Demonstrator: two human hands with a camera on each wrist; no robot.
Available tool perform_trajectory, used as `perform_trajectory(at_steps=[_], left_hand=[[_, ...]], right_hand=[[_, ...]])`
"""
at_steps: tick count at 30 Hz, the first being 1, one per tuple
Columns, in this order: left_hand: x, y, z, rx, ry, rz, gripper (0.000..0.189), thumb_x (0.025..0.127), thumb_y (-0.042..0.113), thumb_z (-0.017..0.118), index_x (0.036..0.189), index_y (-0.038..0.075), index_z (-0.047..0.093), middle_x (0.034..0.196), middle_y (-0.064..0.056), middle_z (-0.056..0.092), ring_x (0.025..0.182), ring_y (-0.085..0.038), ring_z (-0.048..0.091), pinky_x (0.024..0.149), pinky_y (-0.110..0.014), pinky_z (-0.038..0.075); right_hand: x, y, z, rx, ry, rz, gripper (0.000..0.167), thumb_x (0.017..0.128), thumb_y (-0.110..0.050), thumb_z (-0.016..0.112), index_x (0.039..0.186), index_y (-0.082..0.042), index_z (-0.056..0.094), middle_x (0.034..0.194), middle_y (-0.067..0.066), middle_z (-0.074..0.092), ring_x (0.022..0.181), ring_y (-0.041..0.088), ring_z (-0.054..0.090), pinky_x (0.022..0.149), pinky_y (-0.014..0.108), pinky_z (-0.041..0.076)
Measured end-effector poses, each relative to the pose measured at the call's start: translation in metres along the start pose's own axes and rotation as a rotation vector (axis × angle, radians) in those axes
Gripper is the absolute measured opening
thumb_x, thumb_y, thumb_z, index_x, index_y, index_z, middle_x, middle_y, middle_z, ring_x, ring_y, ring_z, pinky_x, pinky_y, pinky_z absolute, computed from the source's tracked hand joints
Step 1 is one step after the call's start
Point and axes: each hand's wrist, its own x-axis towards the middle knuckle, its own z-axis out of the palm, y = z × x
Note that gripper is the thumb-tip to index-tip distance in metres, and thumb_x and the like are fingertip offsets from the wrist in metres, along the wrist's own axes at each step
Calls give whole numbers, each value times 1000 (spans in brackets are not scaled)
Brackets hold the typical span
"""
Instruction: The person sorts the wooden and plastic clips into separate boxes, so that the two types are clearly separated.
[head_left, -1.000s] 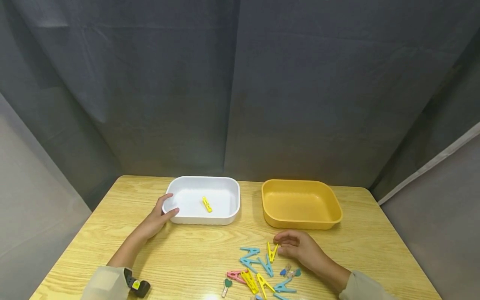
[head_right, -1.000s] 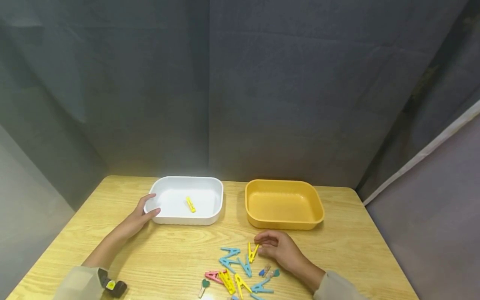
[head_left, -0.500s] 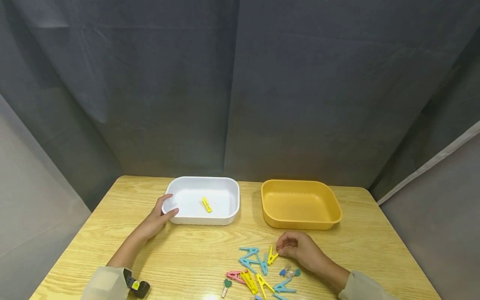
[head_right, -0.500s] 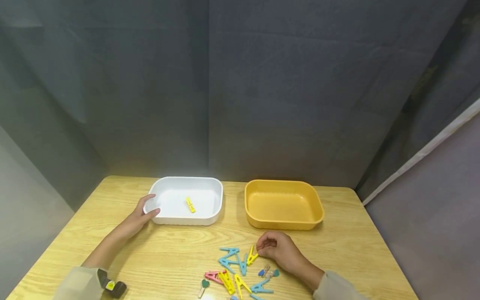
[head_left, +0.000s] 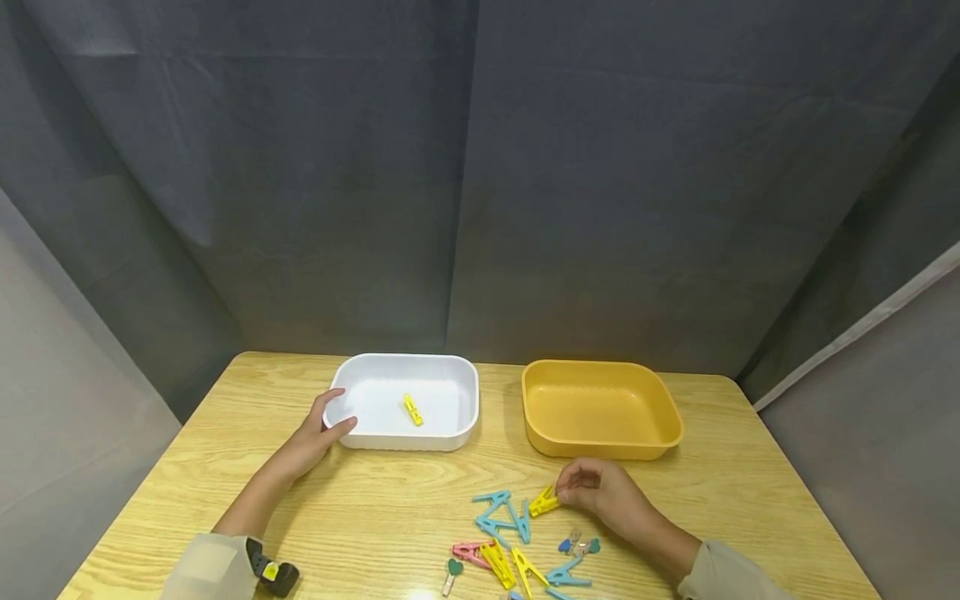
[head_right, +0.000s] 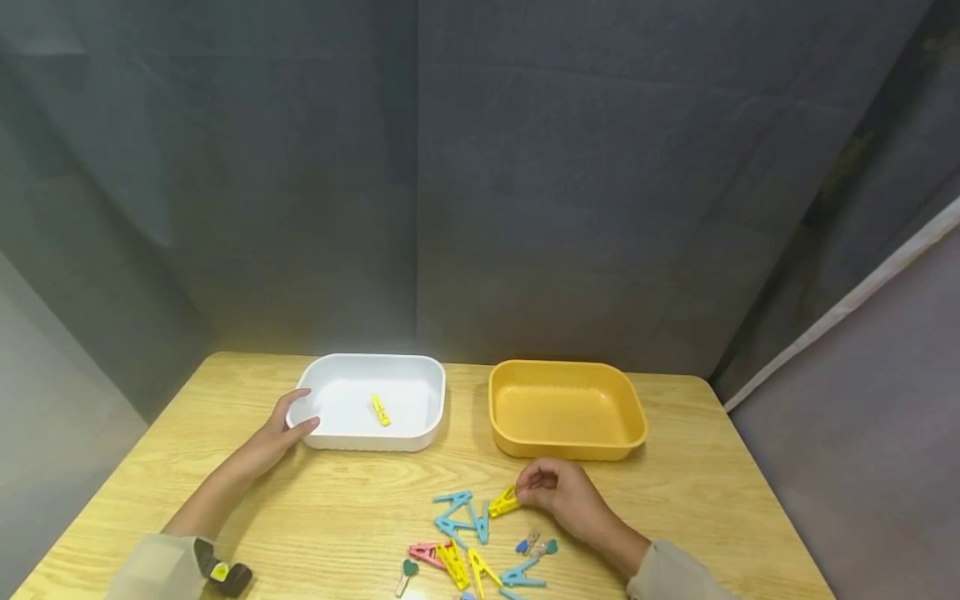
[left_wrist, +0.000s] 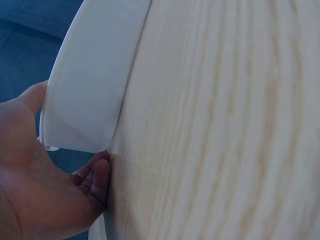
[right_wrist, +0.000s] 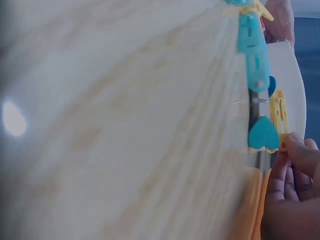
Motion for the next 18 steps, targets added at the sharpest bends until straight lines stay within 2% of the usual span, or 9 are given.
perform_trajectory(at_steps=[10,18], left_hand=[[0,0,-1,0,-1,10,77,105,43,57,161,16,12,169,-31,-1,156,-49,1,125,-63,5],[0,0,0,-3,-1,12,77,105,43,57,161,15,12,169,-31,-1,156,-49,0,125,-62,6]], right_hand=[[7,-18,3,71,62,28,19,88,-11,81,100,-2,71,102,15,73,91,22,72,79,33,61],[15,-31,8,133,76,1,19,89,-9,80,102,2,70,102,19,72,93,24,72,83,36,61]])
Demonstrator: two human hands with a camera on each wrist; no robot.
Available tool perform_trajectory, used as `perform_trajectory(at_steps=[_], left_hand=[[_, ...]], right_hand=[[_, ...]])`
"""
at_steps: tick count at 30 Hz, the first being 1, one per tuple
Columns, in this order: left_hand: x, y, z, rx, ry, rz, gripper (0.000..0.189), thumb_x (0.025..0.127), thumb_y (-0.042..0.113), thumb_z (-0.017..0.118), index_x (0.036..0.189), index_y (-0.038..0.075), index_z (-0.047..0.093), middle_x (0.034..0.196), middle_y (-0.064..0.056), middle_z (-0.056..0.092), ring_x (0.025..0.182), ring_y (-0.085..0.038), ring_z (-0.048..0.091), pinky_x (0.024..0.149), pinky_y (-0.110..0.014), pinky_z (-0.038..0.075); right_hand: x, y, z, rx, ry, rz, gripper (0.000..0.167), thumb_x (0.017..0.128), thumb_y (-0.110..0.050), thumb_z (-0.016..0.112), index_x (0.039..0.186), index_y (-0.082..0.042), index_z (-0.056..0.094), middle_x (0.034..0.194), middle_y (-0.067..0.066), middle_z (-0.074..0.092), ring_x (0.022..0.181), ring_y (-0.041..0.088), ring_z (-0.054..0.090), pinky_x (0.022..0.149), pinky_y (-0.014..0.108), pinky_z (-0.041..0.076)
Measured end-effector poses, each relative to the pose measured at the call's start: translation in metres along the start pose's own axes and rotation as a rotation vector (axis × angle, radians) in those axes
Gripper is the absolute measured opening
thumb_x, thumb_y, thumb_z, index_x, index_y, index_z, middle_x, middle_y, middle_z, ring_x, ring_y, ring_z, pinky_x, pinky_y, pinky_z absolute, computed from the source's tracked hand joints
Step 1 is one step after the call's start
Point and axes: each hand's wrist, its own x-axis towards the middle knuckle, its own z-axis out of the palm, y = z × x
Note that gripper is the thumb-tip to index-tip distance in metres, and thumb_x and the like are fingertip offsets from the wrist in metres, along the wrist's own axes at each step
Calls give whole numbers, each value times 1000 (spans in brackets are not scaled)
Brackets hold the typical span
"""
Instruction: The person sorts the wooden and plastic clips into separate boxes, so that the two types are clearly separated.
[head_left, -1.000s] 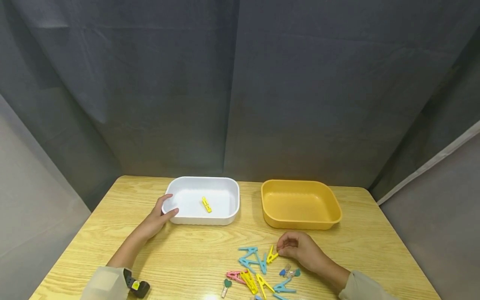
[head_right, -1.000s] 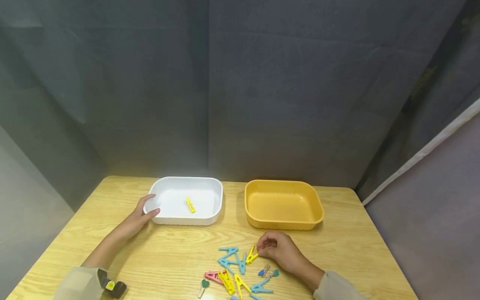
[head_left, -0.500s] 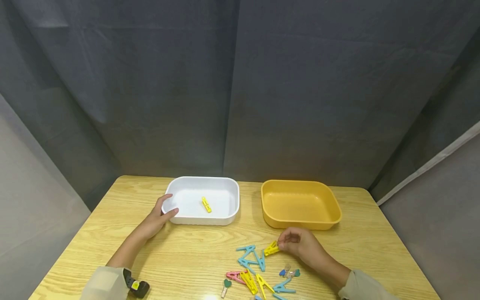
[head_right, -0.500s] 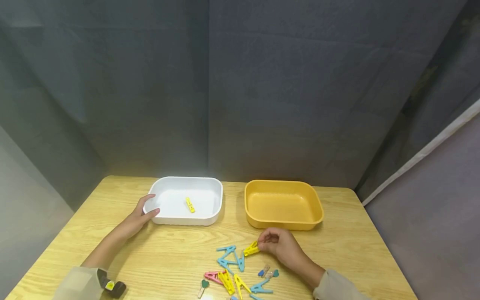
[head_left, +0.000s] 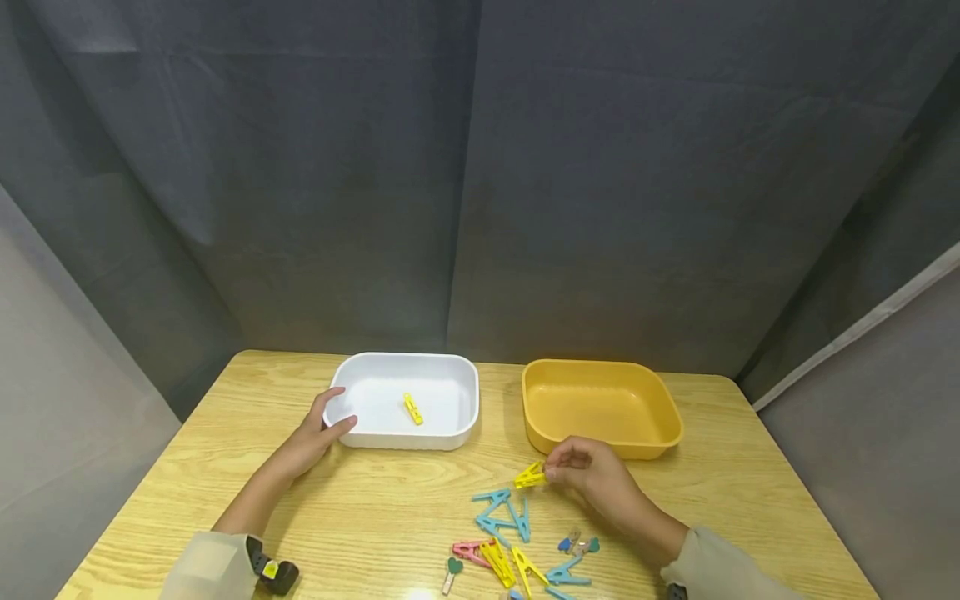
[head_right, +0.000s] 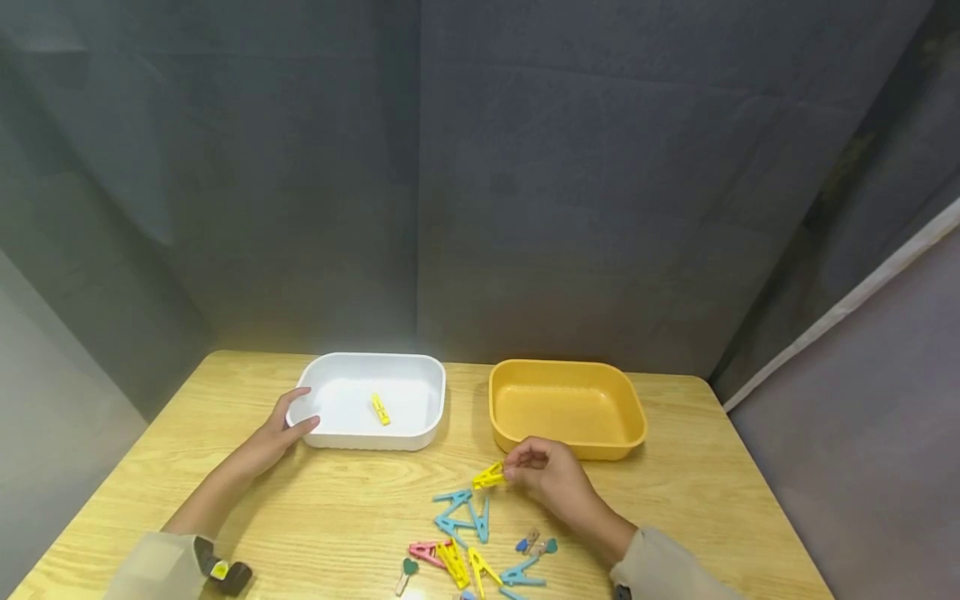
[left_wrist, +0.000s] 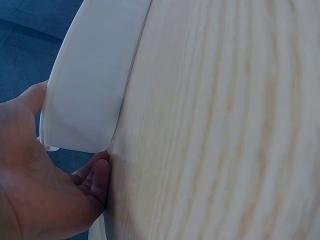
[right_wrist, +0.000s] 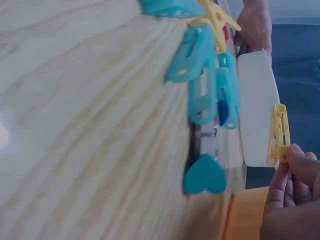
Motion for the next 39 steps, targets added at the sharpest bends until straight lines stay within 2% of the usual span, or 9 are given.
perform_trajectory(at_steps=[6,12,17,25,32,39], left_hand=[[0,-1,0,3,-1,1,76,105,43,56,161,15,12,169,-31,-2,156,-50,1,125,-63,6],[1,-1,0,-6,-4,10,76,106,42,56,161,15,12,168,-32,0,155,-50,2,125,-62,6],[1,-2,0,-2,-3,2,77,105,43,57,161,16,12,168,-32,0,155,-50,2,125,-62,6],[1,-2,1,-2,-2,3,75,106,42,56,161,16,12,169,-31,0,156,-49,1,125,-62,6],[0,-3,0,0,-2,-2,76,105,42,57,161,16,13,169,-31,1,155,-50,2,125,-62,6],[0,-4,0,-1,-1,-8,75,106,42,57,161,16,12,168,-31,1,155,-50,2,125,-62,6]], right_hand=[[9,-7,8,15,13,-26,19,89,-7,80,102,3,70,100,16,72,91,22,72,82,38,62],[21,-15,20,32,22,-70,17,91,-4,77,102,6,69,101,19,71,91,22,72,81,37,62],[31,-23,33,88,49,-69,17,91,0,76,103,9,68,100,19,71,90,19,71,83,36,61],[52,-33,51,39,130,-48,13,90,-1,78,100,3,71,98,14,73,87,19,71,82,38,61],[74,-39,66,64,186,-75,12,86,4,79,95,3,72,93,12,72,82,16,69,73,23,58],[90,-44,81,95,225,-80,12,86,4,79,95,5,72,94,15,72,84,18,68,72,19,56]])
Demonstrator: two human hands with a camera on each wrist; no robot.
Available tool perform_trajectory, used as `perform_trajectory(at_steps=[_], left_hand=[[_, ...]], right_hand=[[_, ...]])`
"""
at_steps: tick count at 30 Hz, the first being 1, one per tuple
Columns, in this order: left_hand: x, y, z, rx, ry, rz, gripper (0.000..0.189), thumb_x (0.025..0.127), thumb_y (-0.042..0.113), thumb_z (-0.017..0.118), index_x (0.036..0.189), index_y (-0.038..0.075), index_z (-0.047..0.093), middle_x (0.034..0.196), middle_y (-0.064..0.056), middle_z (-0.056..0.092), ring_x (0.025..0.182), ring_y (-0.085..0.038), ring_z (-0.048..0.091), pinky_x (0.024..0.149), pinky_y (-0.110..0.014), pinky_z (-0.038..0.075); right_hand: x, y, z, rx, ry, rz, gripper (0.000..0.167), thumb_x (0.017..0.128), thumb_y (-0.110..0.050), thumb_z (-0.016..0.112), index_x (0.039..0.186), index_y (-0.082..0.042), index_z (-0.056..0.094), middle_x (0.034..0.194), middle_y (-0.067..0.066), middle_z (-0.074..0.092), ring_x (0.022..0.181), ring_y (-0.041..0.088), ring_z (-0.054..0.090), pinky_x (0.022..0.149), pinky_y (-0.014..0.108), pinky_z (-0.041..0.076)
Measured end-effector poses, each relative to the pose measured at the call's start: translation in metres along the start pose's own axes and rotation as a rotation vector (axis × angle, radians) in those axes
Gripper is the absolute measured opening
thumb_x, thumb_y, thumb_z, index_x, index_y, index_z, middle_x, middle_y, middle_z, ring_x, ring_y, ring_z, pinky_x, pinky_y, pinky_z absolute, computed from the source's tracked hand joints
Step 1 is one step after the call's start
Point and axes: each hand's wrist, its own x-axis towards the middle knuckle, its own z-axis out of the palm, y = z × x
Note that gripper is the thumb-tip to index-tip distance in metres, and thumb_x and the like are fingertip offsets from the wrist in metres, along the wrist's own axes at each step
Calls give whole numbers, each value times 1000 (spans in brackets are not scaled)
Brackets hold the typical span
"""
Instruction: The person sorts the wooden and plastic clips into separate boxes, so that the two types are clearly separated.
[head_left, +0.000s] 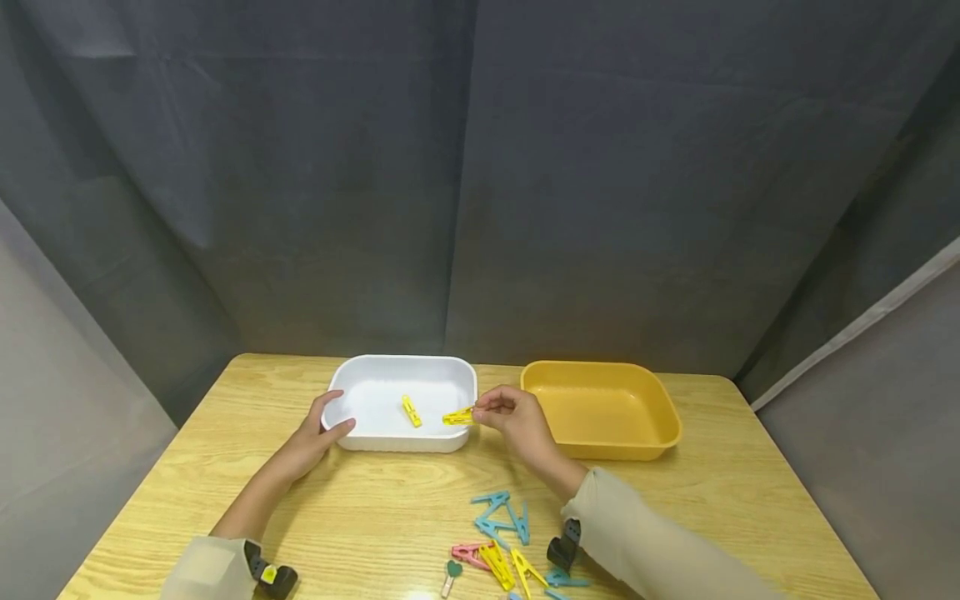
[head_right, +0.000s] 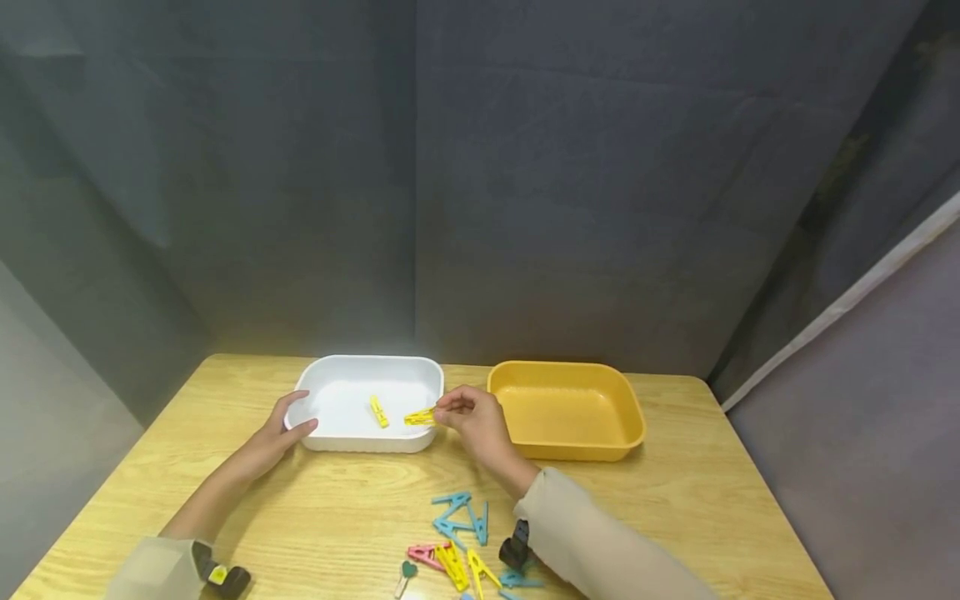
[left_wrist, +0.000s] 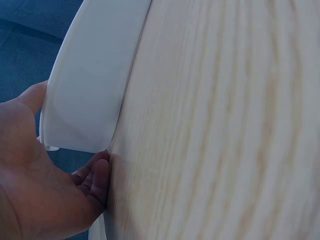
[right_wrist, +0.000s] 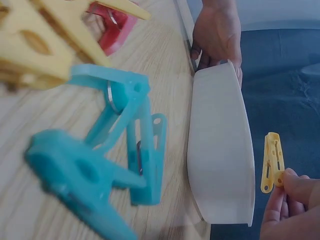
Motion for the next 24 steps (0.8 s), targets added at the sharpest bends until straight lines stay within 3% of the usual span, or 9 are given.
perform_trajectory(at_steps=[14,24], left_hand=[[0,-1,-1,7,1,2,77,105,43,56,161,16,12,168,-32,1,155,-50,2,125,-62,7],[-1,1,-1,16,5,5,75,106,42,56,161,16,12,168,-31,2,155,-50,3,125,-62,7]], right_hand=[[16,3,28,-19,19,-10,10,86,3,80,93,1,73,90,9,74,81,14,68,74,20,57],[17,1,33,-11,41,-2,11,86,3,80,88,-4,72,89,11,73,79,14,66,71,21,55]])
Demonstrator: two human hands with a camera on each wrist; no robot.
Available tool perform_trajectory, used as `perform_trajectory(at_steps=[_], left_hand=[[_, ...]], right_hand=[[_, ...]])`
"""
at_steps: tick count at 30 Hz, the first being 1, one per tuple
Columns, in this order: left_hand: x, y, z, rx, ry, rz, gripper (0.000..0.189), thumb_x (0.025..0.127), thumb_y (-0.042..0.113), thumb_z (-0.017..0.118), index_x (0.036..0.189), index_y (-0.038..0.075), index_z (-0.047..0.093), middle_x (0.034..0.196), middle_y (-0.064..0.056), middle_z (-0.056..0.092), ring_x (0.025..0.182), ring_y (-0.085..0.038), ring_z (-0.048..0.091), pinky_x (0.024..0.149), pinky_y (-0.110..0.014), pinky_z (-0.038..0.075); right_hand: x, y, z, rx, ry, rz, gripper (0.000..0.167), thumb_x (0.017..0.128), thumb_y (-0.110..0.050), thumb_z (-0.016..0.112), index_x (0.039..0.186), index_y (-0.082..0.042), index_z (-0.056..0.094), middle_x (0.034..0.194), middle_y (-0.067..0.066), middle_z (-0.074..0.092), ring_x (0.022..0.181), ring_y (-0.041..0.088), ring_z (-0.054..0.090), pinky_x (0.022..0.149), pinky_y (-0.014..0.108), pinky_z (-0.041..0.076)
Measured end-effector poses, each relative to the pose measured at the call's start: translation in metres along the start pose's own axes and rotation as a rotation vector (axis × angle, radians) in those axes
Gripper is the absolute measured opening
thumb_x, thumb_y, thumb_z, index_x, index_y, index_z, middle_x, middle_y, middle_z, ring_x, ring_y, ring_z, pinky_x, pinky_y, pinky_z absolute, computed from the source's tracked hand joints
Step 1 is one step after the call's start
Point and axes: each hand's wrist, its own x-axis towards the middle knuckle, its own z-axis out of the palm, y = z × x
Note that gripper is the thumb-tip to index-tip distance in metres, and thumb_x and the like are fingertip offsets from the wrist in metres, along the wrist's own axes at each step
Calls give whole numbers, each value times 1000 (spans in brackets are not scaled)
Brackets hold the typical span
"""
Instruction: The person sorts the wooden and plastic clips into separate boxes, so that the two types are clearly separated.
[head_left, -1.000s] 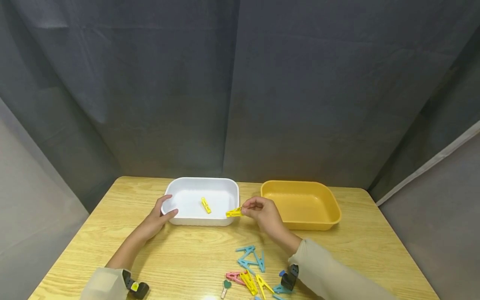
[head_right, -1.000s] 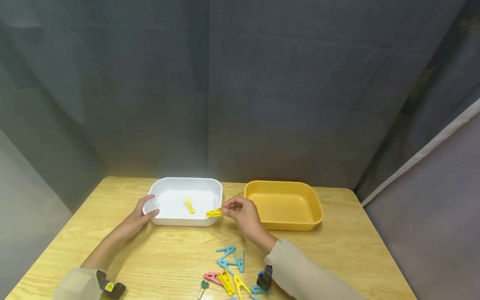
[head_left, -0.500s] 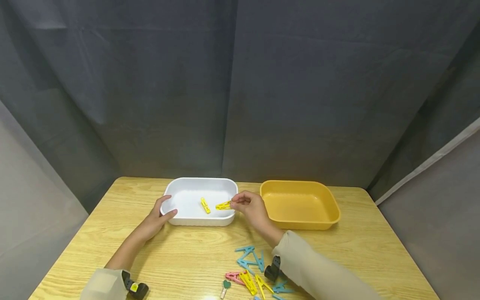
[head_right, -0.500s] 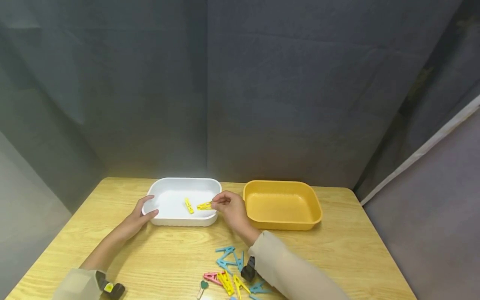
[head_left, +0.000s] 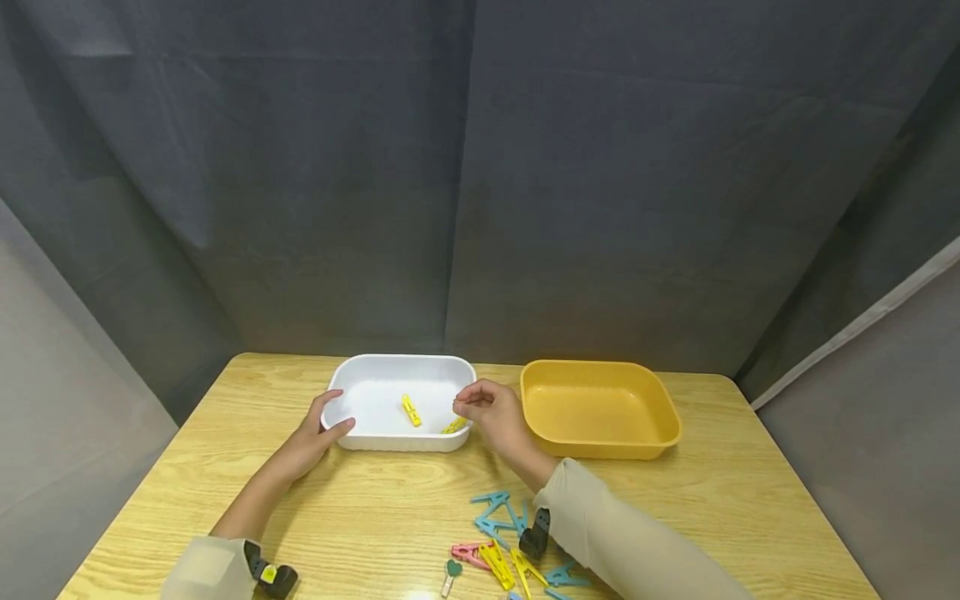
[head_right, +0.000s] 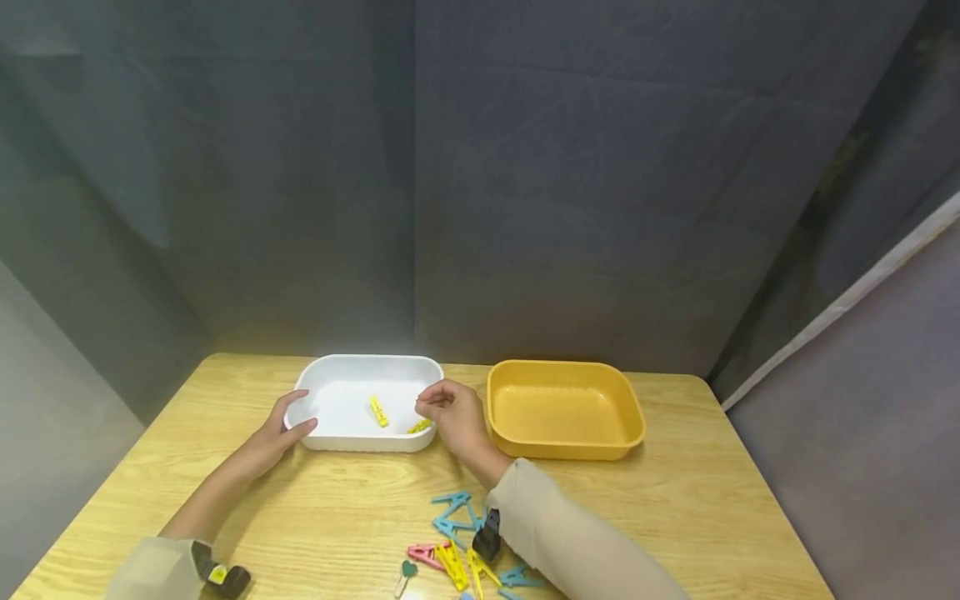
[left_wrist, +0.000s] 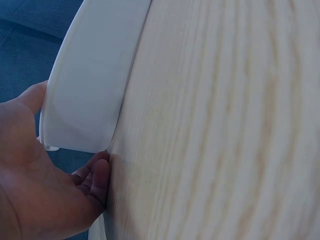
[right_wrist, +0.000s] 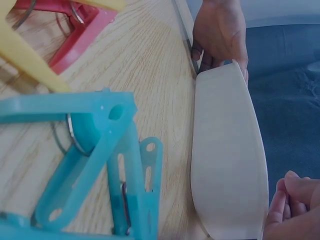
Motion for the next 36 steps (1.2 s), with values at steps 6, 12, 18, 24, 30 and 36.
perform_trajectory(at_steps=[6,12,18,24,30,36], left_hand=[[1,-1,0,-7,2,3,75,106,42,56,161,15,13,168,-32,2,155,-50,4,125,-61,7],[1,-2,0,-9,1,2,76,106,43,56,161,16,13,168,-32,2,155,-50,4,125,-61,7],[-1,0,0,-8,-2,1,76,105,44,56,161,16,13,168,-32,2,155,-50,4,125,-62,8],[-1,0,0,-5,-2,-7,76,106,43,56,162,17,12,168,-32,2,155,-50,3,125,-63,8],[-1,0,-1,-18,-1,7,77,105,41,58,161,16,12,168,-33,2,154,-52,5,125,-62,8],[-2,1,-1,-19,-1,16,77,105,41,57,161,14,11,167,-34,3,154,-52,6,125,-63,8]], right_hand=[[-1,-1,0,-8,-5,15,10,86,3,79,92,-2,73,90,9,73,81,14,66,72,21,55],[-1,-1,0,2,-4,10,9,87,3,79,93,0,72,92,10,73,82,15,67,73,21,55],[-3,-1,-1,4,-11,21,10,87,3,79,95,0,73,93,10,73,84,15,67,74,21,56],[-7,-2,-3,26,-37,21,10,89,2,77,97,3,72,94,12,73,85,15,68,75,21,56],[-12,0,-8,63,-50,24,11,89,1,77,99,3,73,97,13,74,89,16,70,79,22,58],[-21,2,-19,85,-70,42,15,91,-2,77,104,3,73,102,15,74,94,17,70,83,23,58]])
